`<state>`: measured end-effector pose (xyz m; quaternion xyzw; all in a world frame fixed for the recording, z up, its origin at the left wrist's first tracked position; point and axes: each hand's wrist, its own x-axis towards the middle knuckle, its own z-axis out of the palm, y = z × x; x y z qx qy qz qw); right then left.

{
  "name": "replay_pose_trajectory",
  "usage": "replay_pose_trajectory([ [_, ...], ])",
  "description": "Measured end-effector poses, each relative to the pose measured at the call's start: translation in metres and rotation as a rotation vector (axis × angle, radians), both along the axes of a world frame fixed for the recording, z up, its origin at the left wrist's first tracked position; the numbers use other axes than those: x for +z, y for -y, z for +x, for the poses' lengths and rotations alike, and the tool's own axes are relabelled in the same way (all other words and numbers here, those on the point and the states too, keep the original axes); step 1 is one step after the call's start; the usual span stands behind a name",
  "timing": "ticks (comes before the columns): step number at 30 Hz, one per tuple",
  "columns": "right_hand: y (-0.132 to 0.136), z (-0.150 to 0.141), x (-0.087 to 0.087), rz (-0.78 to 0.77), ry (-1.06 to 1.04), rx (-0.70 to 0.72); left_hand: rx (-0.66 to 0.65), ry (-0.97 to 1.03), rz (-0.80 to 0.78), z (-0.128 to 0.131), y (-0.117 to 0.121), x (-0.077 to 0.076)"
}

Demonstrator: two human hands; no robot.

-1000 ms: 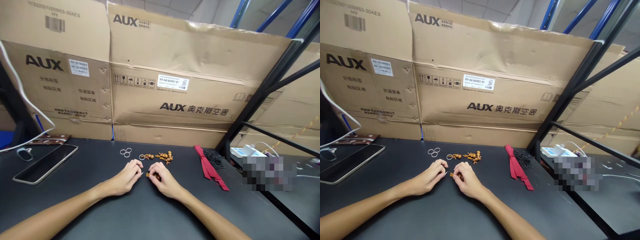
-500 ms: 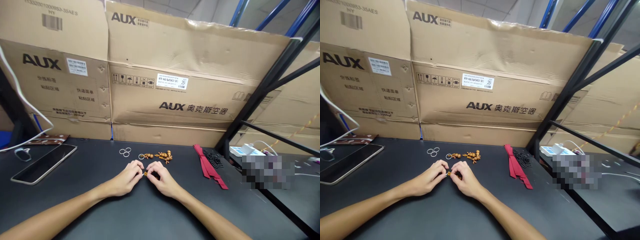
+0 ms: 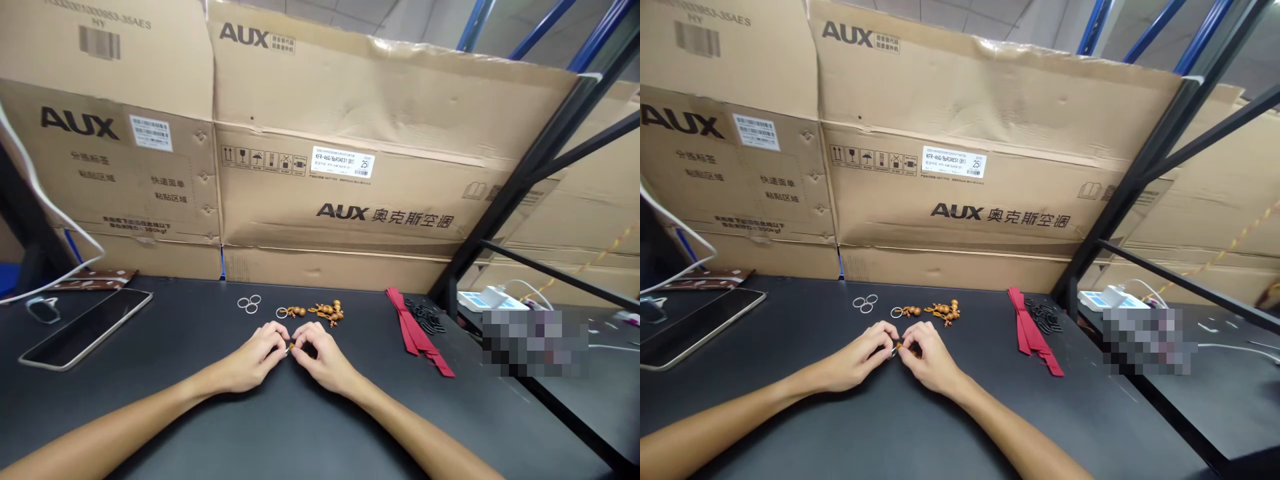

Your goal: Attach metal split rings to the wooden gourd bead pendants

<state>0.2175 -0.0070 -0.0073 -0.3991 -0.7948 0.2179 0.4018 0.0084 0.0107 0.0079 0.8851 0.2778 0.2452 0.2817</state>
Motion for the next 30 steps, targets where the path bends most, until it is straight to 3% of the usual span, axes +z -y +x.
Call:
replay_pose_trajectory([
  [8, -0.003, 0.002, -0.006, 0.017, 0.078, -0.059, -0.012, -0.006, 0.017, -0.001, 0.002, 0.002],
  [17, -0.003, 0.018, -0.003, 0.125, 0.336, -0.084, -0.021, -0.156, 0.222, -0.011, -0.003, 0.003],
  [30, -0.002, 0.024, -0.006, 0.113, 0.300, -0.034, 0.163, -0.084, 0.268, -0.014, -0.005, -0.010],
])
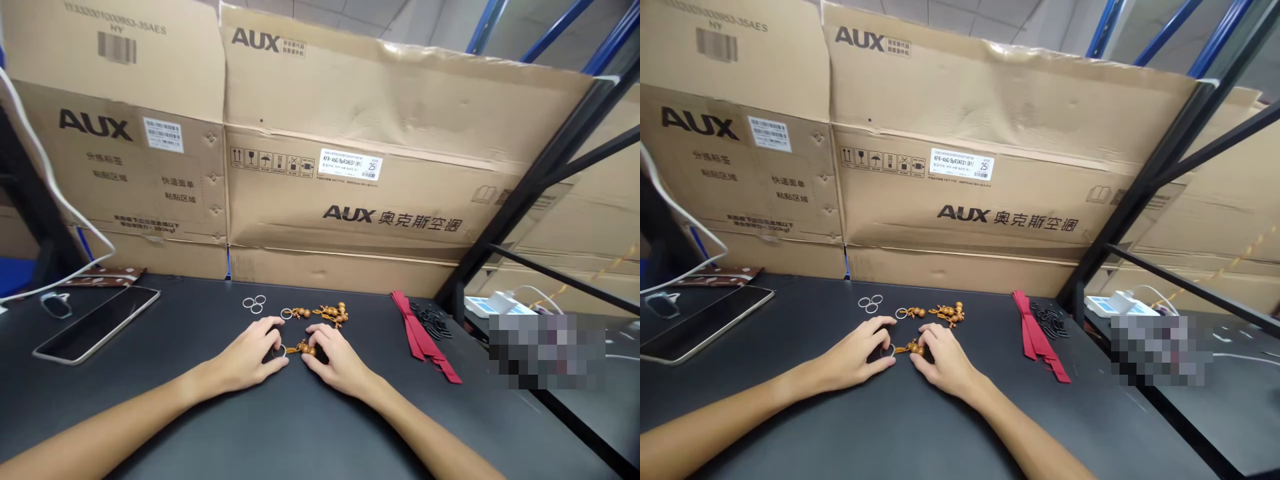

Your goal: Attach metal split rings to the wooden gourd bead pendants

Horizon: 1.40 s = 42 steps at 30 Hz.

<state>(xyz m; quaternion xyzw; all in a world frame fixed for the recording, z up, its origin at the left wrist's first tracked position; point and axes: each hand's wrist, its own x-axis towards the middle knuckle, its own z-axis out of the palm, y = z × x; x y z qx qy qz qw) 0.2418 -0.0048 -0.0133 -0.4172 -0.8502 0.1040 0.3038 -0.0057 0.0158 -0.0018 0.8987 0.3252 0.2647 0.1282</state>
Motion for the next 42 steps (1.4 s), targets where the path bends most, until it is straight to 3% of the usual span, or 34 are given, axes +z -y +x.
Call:
replay_pose_trajectory([
  [8, 0.002, -0.004, 0.002, -0.068, -0.014, 0.046, -0.040, 0.014, -0.041, 0.000, -0.005, -0.003],
  [16, -0.007, 0.006, -0.002, -0.050, 0.005, -0.019, -0.084, -0.004, -0.127, -0.002, -0.007, 0.000],
  [23, 0.005, -0.002, 0.003, -0.082, 0.033, 0.106, -0.035, -0.047, -0.061, 0.000, -0.008, -0.003],
  [31, -0.004, 0.004, 0.001, -0.071, 0.000, 0.001, -0.048, -0.066, -0.086, -0.001, -0.009, -0.002],
  [37, 0.008, -0.003, 0.008, -0.110, 0.063, 0.115, -0.042, -0.051, -0.070, -0.001, -0.008, -0.004],
  [42, 0.000, 0.000, 0.003, -0.099, 0.060, 0.002, -0.053, -0.070, -0.086, 0.000, -0.010, -0.003],
])
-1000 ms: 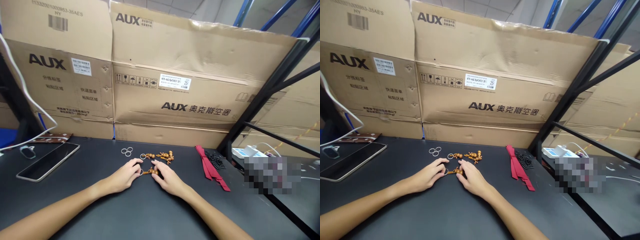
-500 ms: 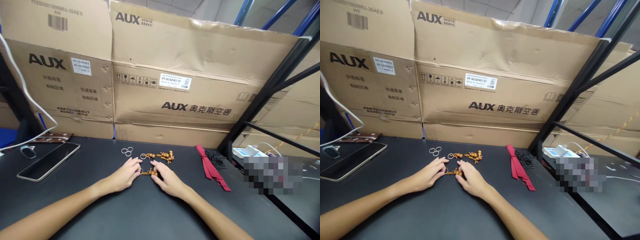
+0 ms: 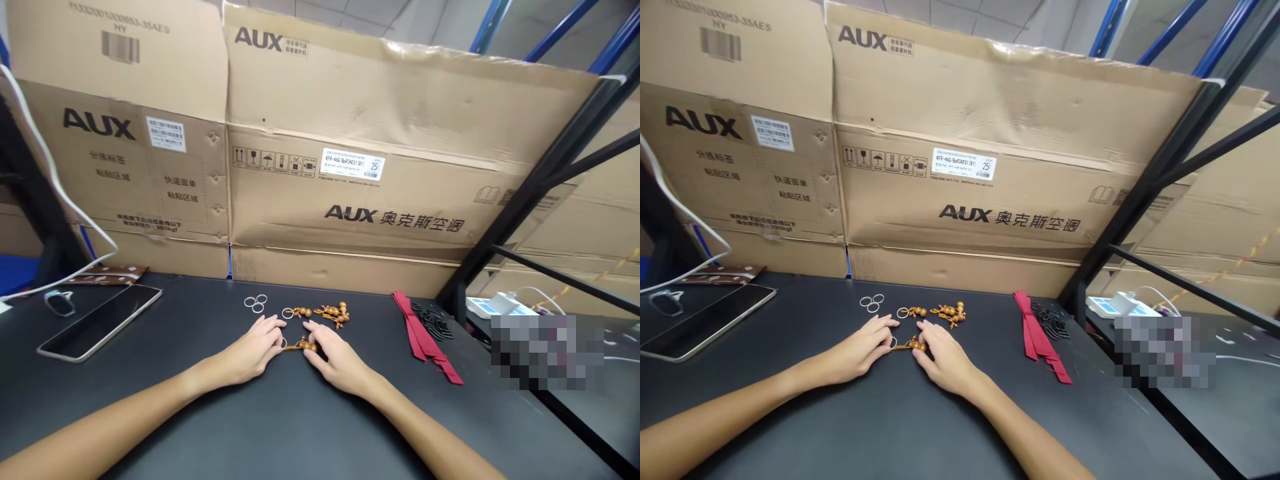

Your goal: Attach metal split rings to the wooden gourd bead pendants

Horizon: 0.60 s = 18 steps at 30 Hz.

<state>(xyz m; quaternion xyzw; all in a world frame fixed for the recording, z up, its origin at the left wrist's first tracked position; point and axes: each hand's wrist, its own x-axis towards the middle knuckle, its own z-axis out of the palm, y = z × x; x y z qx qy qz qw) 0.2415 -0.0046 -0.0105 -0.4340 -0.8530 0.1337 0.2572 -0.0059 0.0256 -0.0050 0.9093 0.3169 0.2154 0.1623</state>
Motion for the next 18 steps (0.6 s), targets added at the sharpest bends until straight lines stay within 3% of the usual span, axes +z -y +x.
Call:
replay_pose_trajectory([
  [3, -0.003, 0.003, -0.003, 0.004, -0.008, -0.052, -0.004, 0.007, 0.005, 0.000, 0.002, 0.001],
  [10, 0.008, -0.005, 0.005, -0.017, 0.024, 0.080, 0.029, 0.021, 0.035, 0.000, 0.003, -0.002],
  [15, -0.002, 0.001, -0.002, 0.014, -0.014, -0.043, -0.001, -0.008, 0.045, 0.001, 0.002, -0.002],
  [18, -0.001, 0.002, -0.001, 0.007, -0.003, -0.035, -0.001, 0.002, 0.055, 0.001, 0.004, 0.000],
])
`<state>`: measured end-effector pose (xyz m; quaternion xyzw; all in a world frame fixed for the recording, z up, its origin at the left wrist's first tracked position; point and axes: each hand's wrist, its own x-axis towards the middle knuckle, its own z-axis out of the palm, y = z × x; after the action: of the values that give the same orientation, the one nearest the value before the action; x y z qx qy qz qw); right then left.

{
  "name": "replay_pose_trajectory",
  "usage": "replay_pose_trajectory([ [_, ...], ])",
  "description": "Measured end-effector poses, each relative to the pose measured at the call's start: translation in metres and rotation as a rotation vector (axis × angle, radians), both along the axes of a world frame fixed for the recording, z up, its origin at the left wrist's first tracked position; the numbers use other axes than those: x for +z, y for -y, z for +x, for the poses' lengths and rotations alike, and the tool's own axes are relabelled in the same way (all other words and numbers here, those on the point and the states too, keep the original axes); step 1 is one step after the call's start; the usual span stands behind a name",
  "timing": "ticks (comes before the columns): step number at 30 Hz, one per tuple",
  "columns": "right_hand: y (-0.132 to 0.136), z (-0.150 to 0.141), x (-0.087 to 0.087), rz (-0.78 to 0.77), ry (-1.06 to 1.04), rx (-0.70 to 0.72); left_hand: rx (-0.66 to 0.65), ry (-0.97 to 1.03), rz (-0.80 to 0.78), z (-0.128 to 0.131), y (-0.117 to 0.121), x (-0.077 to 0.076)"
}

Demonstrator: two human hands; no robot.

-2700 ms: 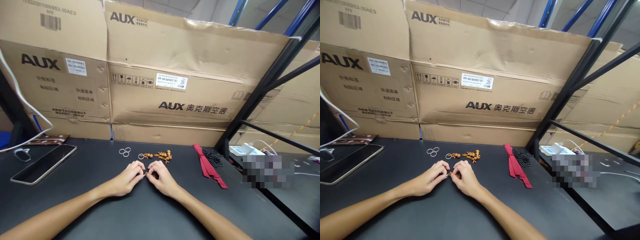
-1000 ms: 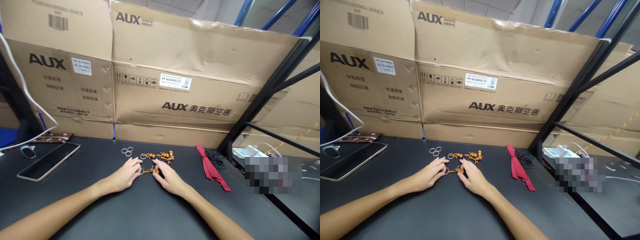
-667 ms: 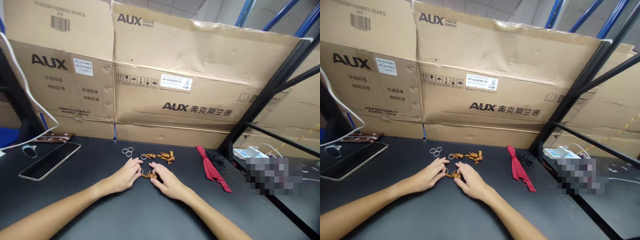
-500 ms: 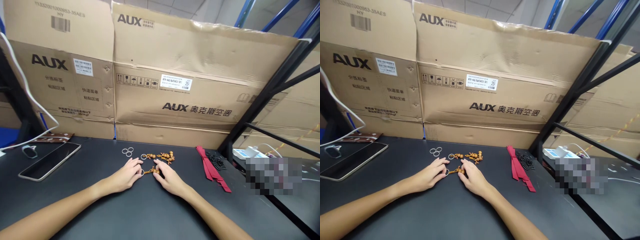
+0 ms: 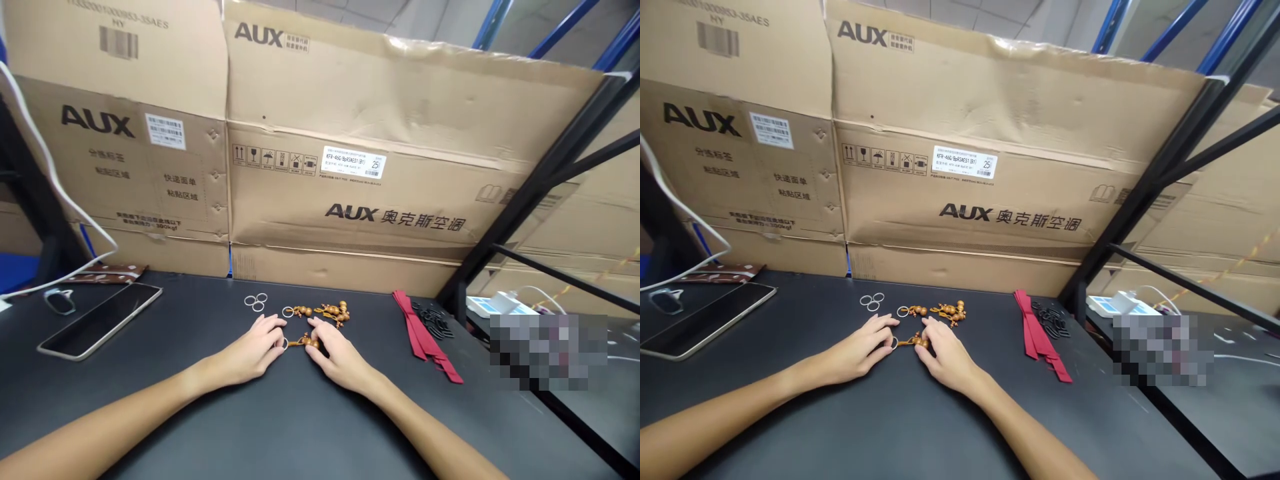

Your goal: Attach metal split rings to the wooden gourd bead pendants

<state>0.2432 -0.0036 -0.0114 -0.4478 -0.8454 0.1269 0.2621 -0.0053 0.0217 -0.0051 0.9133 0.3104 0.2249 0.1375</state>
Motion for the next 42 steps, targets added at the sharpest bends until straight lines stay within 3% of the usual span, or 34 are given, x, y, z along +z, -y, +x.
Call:
replay_pose_trajectory([
  [6, 0.011, -0.007, 0.009, -0.024, 0.059, 0.142, 0.001, -0.012, 0.003, 0.000, 0.001, 0.000],
  [12, -0.003, 0.000, 0.000, 0.032, 0.007, 0.006, -0.006, -0.020, -0.014, 0.001, -0.001, -0.001],
  [19, -0.004, 0.004, -0.001, 0.033, -0.007, 0.024, 0.020, 0.002, -0.019, 0.002, 0.001, 0.000],
  [24, -0.004, 0.003, -0.002, 0.058, -0.045, -0.038, 0.040, 0.068, 0.036, 0.002, 0.005, 0.003],
  [30, 0.005, -0.003, 0.004, 0.157, 0.024, 0.070, 0.030, 0.020, 0.112, 0.002, 0.010, 0.004],
  [32, 0.005, -0.005, 0.005, 0.142, 0.071, 0.068, 0.050, -0.023, 0.139, 0.002, 0.008, 0.001],
  [38, -0.005, -0.005, 0.004, 0.077, 0.185, -0.117, 0.245, -0.122, 0.122, 0.001, -0.002, -0.007],
  [42, -0.004, -0.005, 0.003, 0.186, 0.165, -0.119, 0.261, -0.125, 0.120, -0.001, -0.003, -0.009],
])
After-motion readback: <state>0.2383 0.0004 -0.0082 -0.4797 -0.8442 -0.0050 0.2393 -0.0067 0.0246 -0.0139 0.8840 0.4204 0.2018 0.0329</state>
